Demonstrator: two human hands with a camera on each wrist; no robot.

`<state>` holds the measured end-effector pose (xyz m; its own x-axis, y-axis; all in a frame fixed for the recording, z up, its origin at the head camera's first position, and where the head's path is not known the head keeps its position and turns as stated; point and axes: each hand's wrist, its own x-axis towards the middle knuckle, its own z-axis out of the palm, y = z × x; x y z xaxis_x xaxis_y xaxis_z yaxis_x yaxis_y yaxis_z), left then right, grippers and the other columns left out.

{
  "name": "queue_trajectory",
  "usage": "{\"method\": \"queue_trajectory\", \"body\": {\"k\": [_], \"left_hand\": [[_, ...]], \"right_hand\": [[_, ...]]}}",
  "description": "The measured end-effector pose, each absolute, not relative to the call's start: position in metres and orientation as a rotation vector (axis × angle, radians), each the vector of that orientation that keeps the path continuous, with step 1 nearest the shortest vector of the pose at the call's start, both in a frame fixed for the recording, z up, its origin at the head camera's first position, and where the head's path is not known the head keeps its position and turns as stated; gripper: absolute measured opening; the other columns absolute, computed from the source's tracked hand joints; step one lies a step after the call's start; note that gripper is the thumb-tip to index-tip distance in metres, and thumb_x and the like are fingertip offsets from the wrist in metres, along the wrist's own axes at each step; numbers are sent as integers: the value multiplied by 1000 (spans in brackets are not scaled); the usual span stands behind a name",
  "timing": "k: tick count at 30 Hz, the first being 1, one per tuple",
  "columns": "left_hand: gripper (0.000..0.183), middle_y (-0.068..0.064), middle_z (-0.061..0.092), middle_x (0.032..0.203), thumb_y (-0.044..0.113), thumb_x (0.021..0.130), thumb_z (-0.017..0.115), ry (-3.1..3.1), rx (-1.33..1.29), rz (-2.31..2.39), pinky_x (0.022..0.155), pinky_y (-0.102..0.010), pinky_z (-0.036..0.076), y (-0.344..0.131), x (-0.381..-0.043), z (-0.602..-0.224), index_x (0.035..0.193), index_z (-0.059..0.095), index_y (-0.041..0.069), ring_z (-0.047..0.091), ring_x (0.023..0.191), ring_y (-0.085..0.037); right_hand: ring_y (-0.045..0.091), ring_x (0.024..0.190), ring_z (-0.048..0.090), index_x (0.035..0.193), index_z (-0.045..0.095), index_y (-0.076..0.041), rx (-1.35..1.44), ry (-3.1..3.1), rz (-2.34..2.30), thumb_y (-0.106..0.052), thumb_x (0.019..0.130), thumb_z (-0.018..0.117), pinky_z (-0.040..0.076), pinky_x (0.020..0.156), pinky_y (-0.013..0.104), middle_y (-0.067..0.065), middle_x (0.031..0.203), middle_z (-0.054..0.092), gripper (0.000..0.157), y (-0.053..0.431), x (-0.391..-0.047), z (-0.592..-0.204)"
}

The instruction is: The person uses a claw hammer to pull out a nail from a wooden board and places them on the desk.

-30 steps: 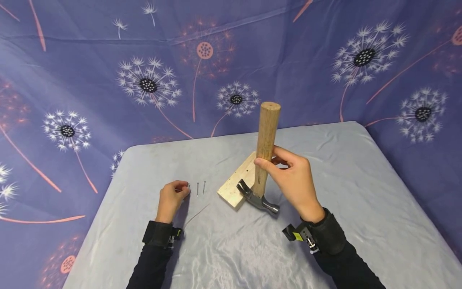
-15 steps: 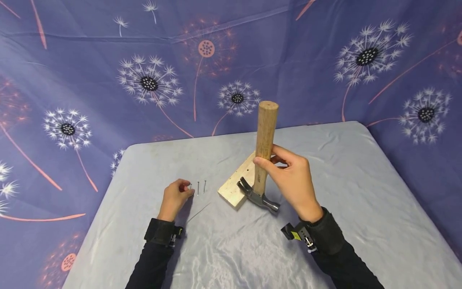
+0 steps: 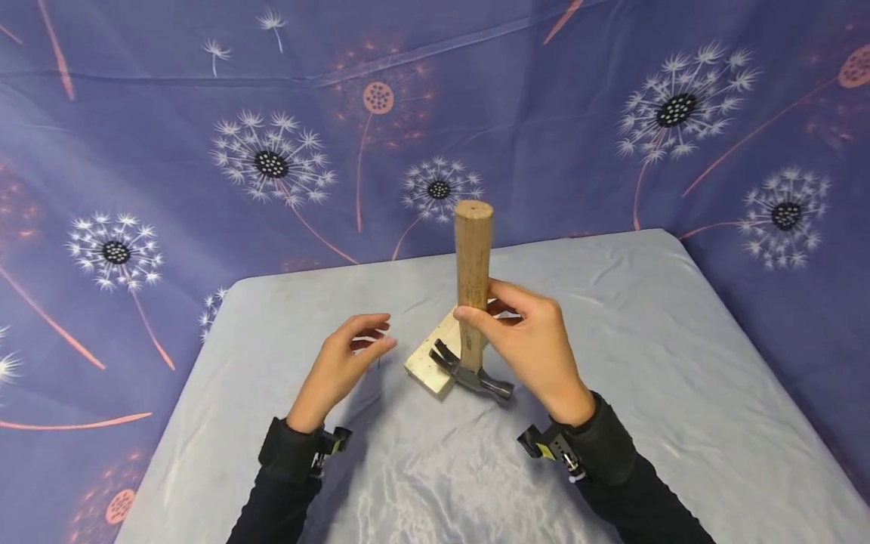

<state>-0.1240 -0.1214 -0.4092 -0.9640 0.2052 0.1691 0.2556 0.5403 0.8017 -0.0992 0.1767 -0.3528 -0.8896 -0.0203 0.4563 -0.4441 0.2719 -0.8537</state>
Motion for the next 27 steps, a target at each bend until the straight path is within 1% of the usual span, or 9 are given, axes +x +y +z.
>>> {"method": "queue_trajectory", "body": {"k": [3, 6, 10, 13, 15, 19, 23, 26, 27], "left_hand": [[47, 6, 64, 139, 33, 99, 79, -2662, -590, -1544, 107, -44, 49, -103, -120, -394, 142, 66, 18, 62, 124, -18], [48, 12, 62, 140, 38, 98, 79, -2649, -682, -1572, 107, -43, 48, -89, -114, -386, 142, 66, 23, 60, 126, -12], [49, 10, 64, 137, 35, 97, 81, -2659, -752, -1592, 106, -41, 49, -76, -107, -383, 141, 66, 21, 60, 126, -10], [51, 6, 67, 135, 33, 96, 81, -2672, -807, -1606, 104, -40, 51, -70, -104, -385, 142, 64, 19, 62, 124, -11], [52, 3, 68, 133, 32, 96, 81, -2675, -832, -1618, 102, -40, 52, -69, -102, -386, 143, 64, 20, 64, 122, -13], [49, 5, 70, 127, 30, 96, 81, -2640, -897, -1660, 93, -43, 57, -66, -101, -387, 141, 64, 23, 67, 116, -16], [46, 10, 69, 124, 29, 97, 80, -2581, -918, -1692, 82, -41, 59, -62, -99, -389, 140, 65, 25, 68, 110, -13], [44, 8, 70, 123, 27, 98, 79, -2524, -878, -1713, 76, -40, 61, -60, -95, -391, 139, 66, 26, 69, 108, -14], [44, 7, 71, 123, 26, 98, 79, -2500, -865, -1717, 77, -40, 62, -60, -93, -392, 139, 65, 25, 70, 108, -15]], "right_hand": [[17, 98, 72, 129, 78, -17, 458, -2154, 1683, -5, 92, 85, 60, 85, 31, 1, 111, 77, 39, 173, -99, -348], [18, 98, 73, 127, 79, -17, 476, -2127, 1699, -3, 90, 85, 60, 85, 32, 0, 108, 78, 40, 171, -97, -346], [18, 97, 74, 125, 80, -17, 481, -2120, 1717, 0, 89, 85, 60, 83, 31, 0, 106, 78, 40, 170, -90, -349], [18, 96, 74, 125, 79, -17, 478, -2125, 1719, 0, 89, 85, 60, 82, 31, -1, 106, 78, 40, 171, -85, -353], [18, 96, 74, 126, 79, -16, 497, -2122, 1722, 0, 90, 85, 61, 83, 32, 0, 106, 78, 40, 169, -85, -355], [20, 96, 75, 128, 78, -15, 547, -2086, 1758, 3, 89, 84, 61, 82, 33, 2, 107, 78, 43, 164, -85, -355], [22, 94, 75, 128, 78, -14, 581, -2057, 1798, 5, 89, 83, 61, 82, 34, 4, 105, 78, 43, 159, -85, -353], [22, 93, 75, 127, 78, -13, 592, -2058, 1829, 4, 90, 82, 61, 80, 35, 4, 105, 78, 41, 156, -84, -353], [23, 93, 75, 127, 78, -13, 595, -2056, 1848, 4, 90, 82, 61, 81, 36, 4, 106, 78, 41, 154, -84, -353]]}}
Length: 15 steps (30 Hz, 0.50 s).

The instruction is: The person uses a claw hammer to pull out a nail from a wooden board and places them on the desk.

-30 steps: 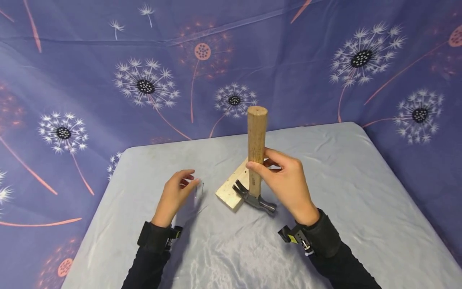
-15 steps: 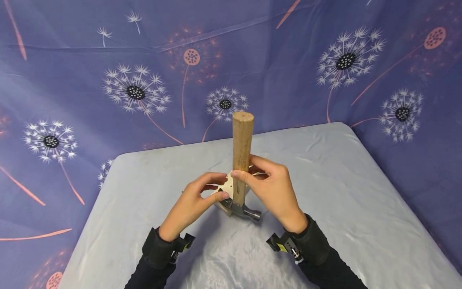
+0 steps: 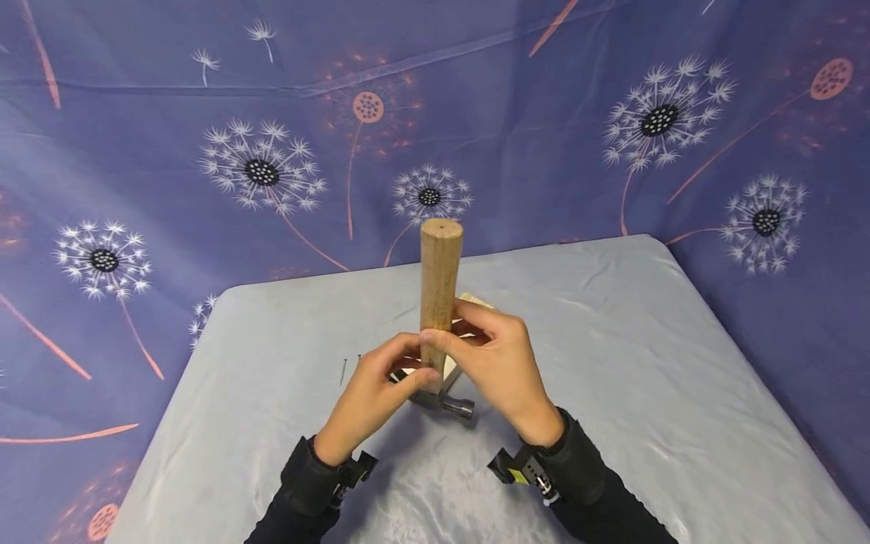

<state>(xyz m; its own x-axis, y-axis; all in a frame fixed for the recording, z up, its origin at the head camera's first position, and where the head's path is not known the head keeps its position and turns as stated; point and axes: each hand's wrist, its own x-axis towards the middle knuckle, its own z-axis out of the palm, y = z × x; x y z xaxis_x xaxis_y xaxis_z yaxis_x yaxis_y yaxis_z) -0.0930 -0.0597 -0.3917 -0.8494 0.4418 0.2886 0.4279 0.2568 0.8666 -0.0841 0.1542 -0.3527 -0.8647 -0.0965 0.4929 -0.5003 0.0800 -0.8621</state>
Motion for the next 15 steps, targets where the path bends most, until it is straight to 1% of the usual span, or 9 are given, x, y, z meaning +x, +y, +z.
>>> {"method": "queue_trajectory", "body": {"k": [5, 7, 9, 12, 13, 15], "left_hand": [[38, 7, 74, 113, 20, 99, 78, 2609, 872, 1770, 69, -36, 61, -66, -84, -394, 135, 67, 23, 73, 97, -14], [35, 7, 74, 111, 18, 100, 77, 2652, 891, 1778, 63, -33, 60, -68, -82, -394, 133, 68, 22, 72, 96, -14], [34, 5, 73, 111, 16, 100, 76, 2682, 920, 1789, 61, -31, 59, -71, -81, -393, 133, 68, 20, 72, 96, -15], [34, 5, 74, 111, 14, 100, 77, 2724, 932, 1799, 61, -27, 58, -77, -82, -393, 132, 69, 19, 71, 98, -16], [34, 4, 74, 111, 12, 99, 77, 2745, 937, 1796, 61, -28, 59, -79, -82, -393, 132, 69, 18, 71, 97, -16], [35, 5, 75, 112, 12, 99, 77, 2795, 923, 1777, 63, -29, 59, -85, -82, -392, 133, 70, 18, 72, 97, -15]], "right_hand": [[25, 94, 76, 129, 77, -11, 610, -2051, 1927, 4, 91, 82, 61, 81, 37, 5, 114, 78, 41, 142, -86, -351], [25, 92, 77, 129, 77, -10, 624, -2066, 1936, 3, 90, 82, 62, 81, 38, 4, 115, 78, 41, 139, -88, -349], [25, 91, 78, 129, 77, -13, 633, -2103, 1948, 0, 91, 83, 62, 81, 40, 3, 115, 77, 41, 137, -90, -347], [23, 91, 77, 130, 76, -20, 647, -2192, 1956, -9, 94, 83, 61, 81, 40, -1, 114, 77, 38, 135, -94, -343], [22, 92, 77, 130, 75, -22, 655, -2220, 1960, -12, 95, 82, 61, 82, 40, -2, 114, 76, 37, 135, -95, -342], [21, 95, 76, 133, 73, -24, 688, -2253, 1972, -15, 99, 79, 61, 84, 41, -3, 119, 74, 36, 134, -97, -342]]}}
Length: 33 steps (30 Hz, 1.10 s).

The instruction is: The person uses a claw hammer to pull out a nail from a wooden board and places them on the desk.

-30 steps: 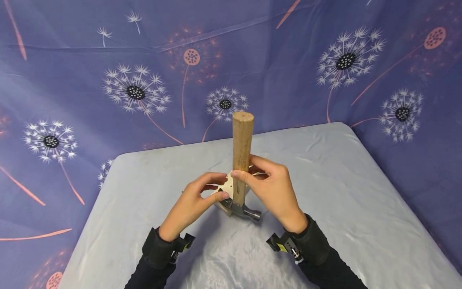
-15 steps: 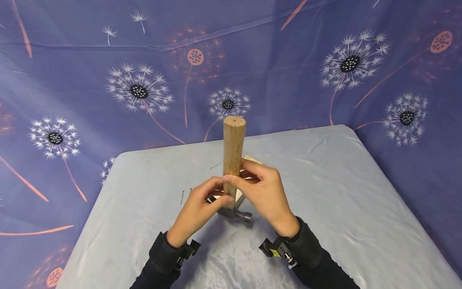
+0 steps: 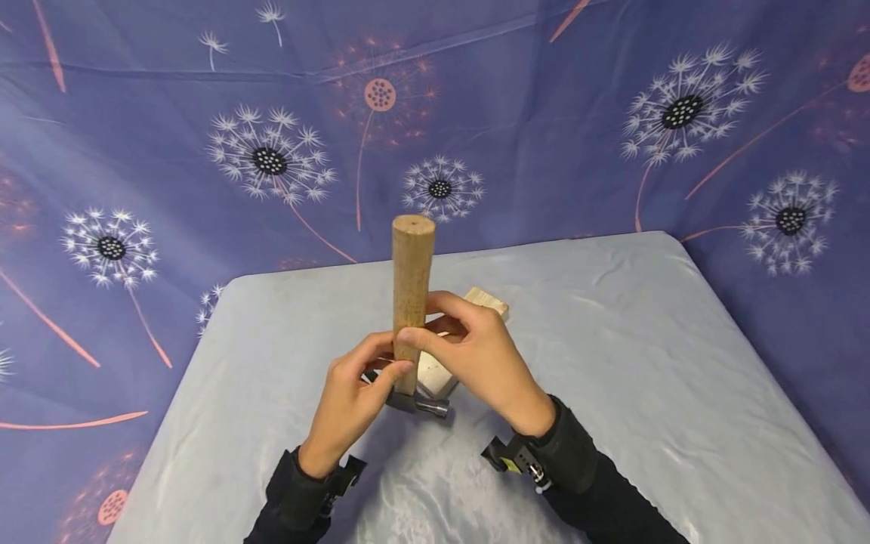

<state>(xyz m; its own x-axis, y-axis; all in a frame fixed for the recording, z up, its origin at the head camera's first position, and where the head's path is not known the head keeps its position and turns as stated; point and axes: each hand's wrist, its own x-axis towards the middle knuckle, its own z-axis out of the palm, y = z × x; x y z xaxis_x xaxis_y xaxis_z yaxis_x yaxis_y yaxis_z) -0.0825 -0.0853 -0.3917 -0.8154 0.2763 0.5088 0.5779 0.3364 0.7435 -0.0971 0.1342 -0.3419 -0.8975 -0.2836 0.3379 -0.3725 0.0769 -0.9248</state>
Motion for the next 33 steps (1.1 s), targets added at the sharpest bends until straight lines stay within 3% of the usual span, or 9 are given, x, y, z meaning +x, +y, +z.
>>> {"method": "queue_trajectory", "body": {"k": [6, 11, 15, 23, 33], "left_hand": [[34, 5, 77, 110, 14, 99, 78, -2310, -587, -1464, 70, -37, 61, -106, -83, -385, 132, 72, 18, 74, 94, -14], [34, 3, 79, 108, 20, 100, 77, -2385, -394, -1438, 75, -33, 61, -129, -84, -377, 133, 74, 15, 74, 93, -14], [34, 0, 78, 106, 28, 102, 75, -2523, -192, -1368, 69, -29, 57, -150, -87, -377, 133, 76, 14, 71, 91, -15], [43, -17, 76, 114, 33, 106, 69, -2732, 93, -1555, 73, -37, 62, -200, -102, -407, 136, 71, 1, 73, 94, -28], [43, -21, 74, 112, 25, 108, 66, -2824, 221, -1710, 76, -45, 63, -221, -111, -432, 137, 66, -6, 74, 90, -29]], "right_hand": [[25, 98, 75, 129, 74, -17, 724, -2201, 1967, -11, 106, 68, 62, 83, 40, 6, 119, 75, 24, 152, -105, -351], [25, 93, 75, 120, 76, -15, 642, -2287, 1874, -12, 105, 70, 62, 81, 36, 8, 107, 76, 17, 180, -111, -368], [21, 92, 75, 122, 75, -17, 580, -2378, 1794, -16, 106, 69, 61, 83, 34, 5, 104, 76, 17, 197, -110, -379], [23, 91, 75, 123, 75, -15, 610, -2321, 1808, -9, 105, 68, 61, 81, 35, 5, 103, 76, 20, 209, -105, -394], [20, 87, 75, 120, 75, -18, 583, -2343, 1745, -9, 106, 67, 61, 78, 32, 4, 103, 76, 18, 211, -99, -404]]}}
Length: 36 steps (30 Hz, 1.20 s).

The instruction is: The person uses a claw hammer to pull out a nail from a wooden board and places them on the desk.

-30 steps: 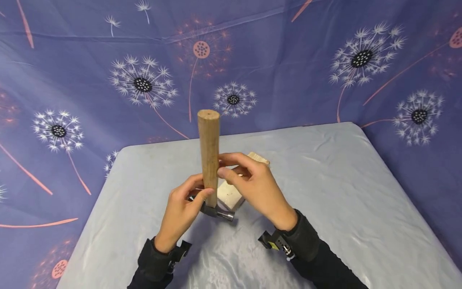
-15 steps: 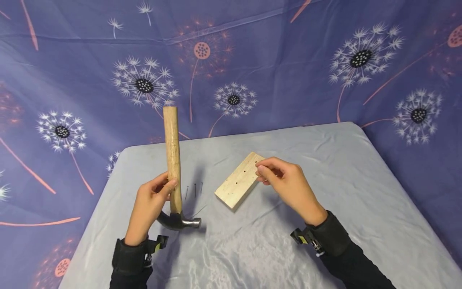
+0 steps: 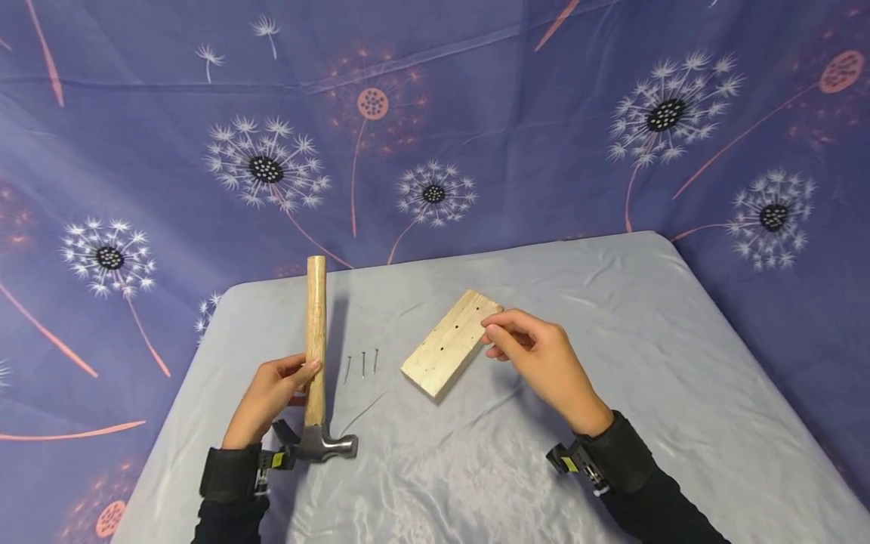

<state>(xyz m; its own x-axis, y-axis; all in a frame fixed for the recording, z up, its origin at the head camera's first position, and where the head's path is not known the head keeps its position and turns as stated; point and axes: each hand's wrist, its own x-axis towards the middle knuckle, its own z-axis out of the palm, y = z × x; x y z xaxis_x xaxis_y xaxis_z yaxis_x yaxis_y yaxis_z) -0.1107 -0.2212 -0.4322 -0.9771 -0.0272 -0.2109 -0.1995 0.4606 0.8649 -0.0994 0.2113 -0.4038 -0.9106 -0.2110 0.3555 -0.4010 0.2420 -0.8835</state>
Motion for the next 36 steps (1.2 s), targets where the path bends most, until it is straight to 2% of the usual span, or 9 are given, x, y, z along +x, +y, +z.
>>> {"method": "queue_trajectory", "body": {"k": [10, 15, 17, 19, 23, 26, 31, 34, 36], "left_hand": [[48, -15, 76, 102, 35, 107, 67, 2611, -246, 1339, 77, -46, 62, -226, -113, -441, 130, 70, -6, 75, 85, -27], [37, -6, 68, 83, 36, 108, 64, 2652, -255, 1228, 71, -41, 57, -229, -112, -448, 106, 76, 1, 71, 75, -22], [36, -6, 65, 80, 36, 109, 63, 2653, -237, 1209, 69, -39, 54, -229, -113, -448, 97, 74, 4, 69, 74, -22], [36, -6, 65, 81, 36, 109, 62, 2651, -223, 1193, 68, -38, 52, -229, -114, -449, 96, 73, 4, 67, 74, -22], [39, -7, 71, 91, 34, 109, 61, 2630, -201, 1173, 73, -40, 54, -228, -113, -448, 118, 75, -1, 68, 80, -22], [46, -11, 75, 101, 34, 110, 59, 2635, -195, 1136, 81, -49, 57, -226, -111, -442, 131, 70, -4, 72, 86, -23], [56, -26, 72, 119, 37, 110, 55, 2708, -218, 1012, 97, -62, 51, -221, -108, -424, 138, 63, -11, 73, 103, -41], [61, -32, 65, 134, 38, 112, 51, 2747, -191, 950, 105, -64, 46, -217, -109, -416, 144, 56, -14, 63, 123, -50], [59, -31, 59, 144, 36, 114, 48, 2787, -123, 945, 109, -64, 43, -213, -111, -412, 149, 53, -11, 55, 133, -51]], "right_hand": [[20, 90, 75, 123, 75, -18, 508, -2400, 1687, -11, 107, 67, 60, 80, 30, -1, 107, 76, 19, 218, -93, -416], [14, 96, 73, 125, 75, -22, 445, -2467, 1445, -18, 108, 67, 55, 81, 24, -7, 109, 76, 19, 224, -100, -418], [12, 98, 72, 126, 74, -22, 436, -2497, 1329, -20, 108, 67, 53, 81, 23, -8, 111, 76, 19, 229, -104, -418], [15, 99, 72, 126, 74, -19, 435, -2516, 1252, -20, 108, 66, 52, 82, 27, -7, 112, 76, 20, 233, -108, -417], [24, 99, 72, 125, 75, -16, 414, -2541, 1157, -21, 109, 65, 54, 82, 43, -2, 111, 76, 20, 240, -116, -416], [29, 100, 72, 125, 75, -14, 403, -2555, 1136, -23, 110, 64, 54, 83, 53, 2, 111, 76, 21, 244, -119, -416], [28, 100, 70, 126, 75, -14, 376, -2581, 1123, -25, 110, 64, 52, 87, 55, 4, 113, 75, 22, 249, -120, -418], [27, 100, 70, 125, 75, -15, 352, -2589, 1102, -26, 110, 64, 52, 88, 56, 5, 113, 76, 22, 252, -119, -419], [27, 100, 70, 126, 76, -14, 339, -2585, 1076, -26, 110, 64, 52, 84, 55, 5, 114, 76, 23, 254, -120, -420]]}}
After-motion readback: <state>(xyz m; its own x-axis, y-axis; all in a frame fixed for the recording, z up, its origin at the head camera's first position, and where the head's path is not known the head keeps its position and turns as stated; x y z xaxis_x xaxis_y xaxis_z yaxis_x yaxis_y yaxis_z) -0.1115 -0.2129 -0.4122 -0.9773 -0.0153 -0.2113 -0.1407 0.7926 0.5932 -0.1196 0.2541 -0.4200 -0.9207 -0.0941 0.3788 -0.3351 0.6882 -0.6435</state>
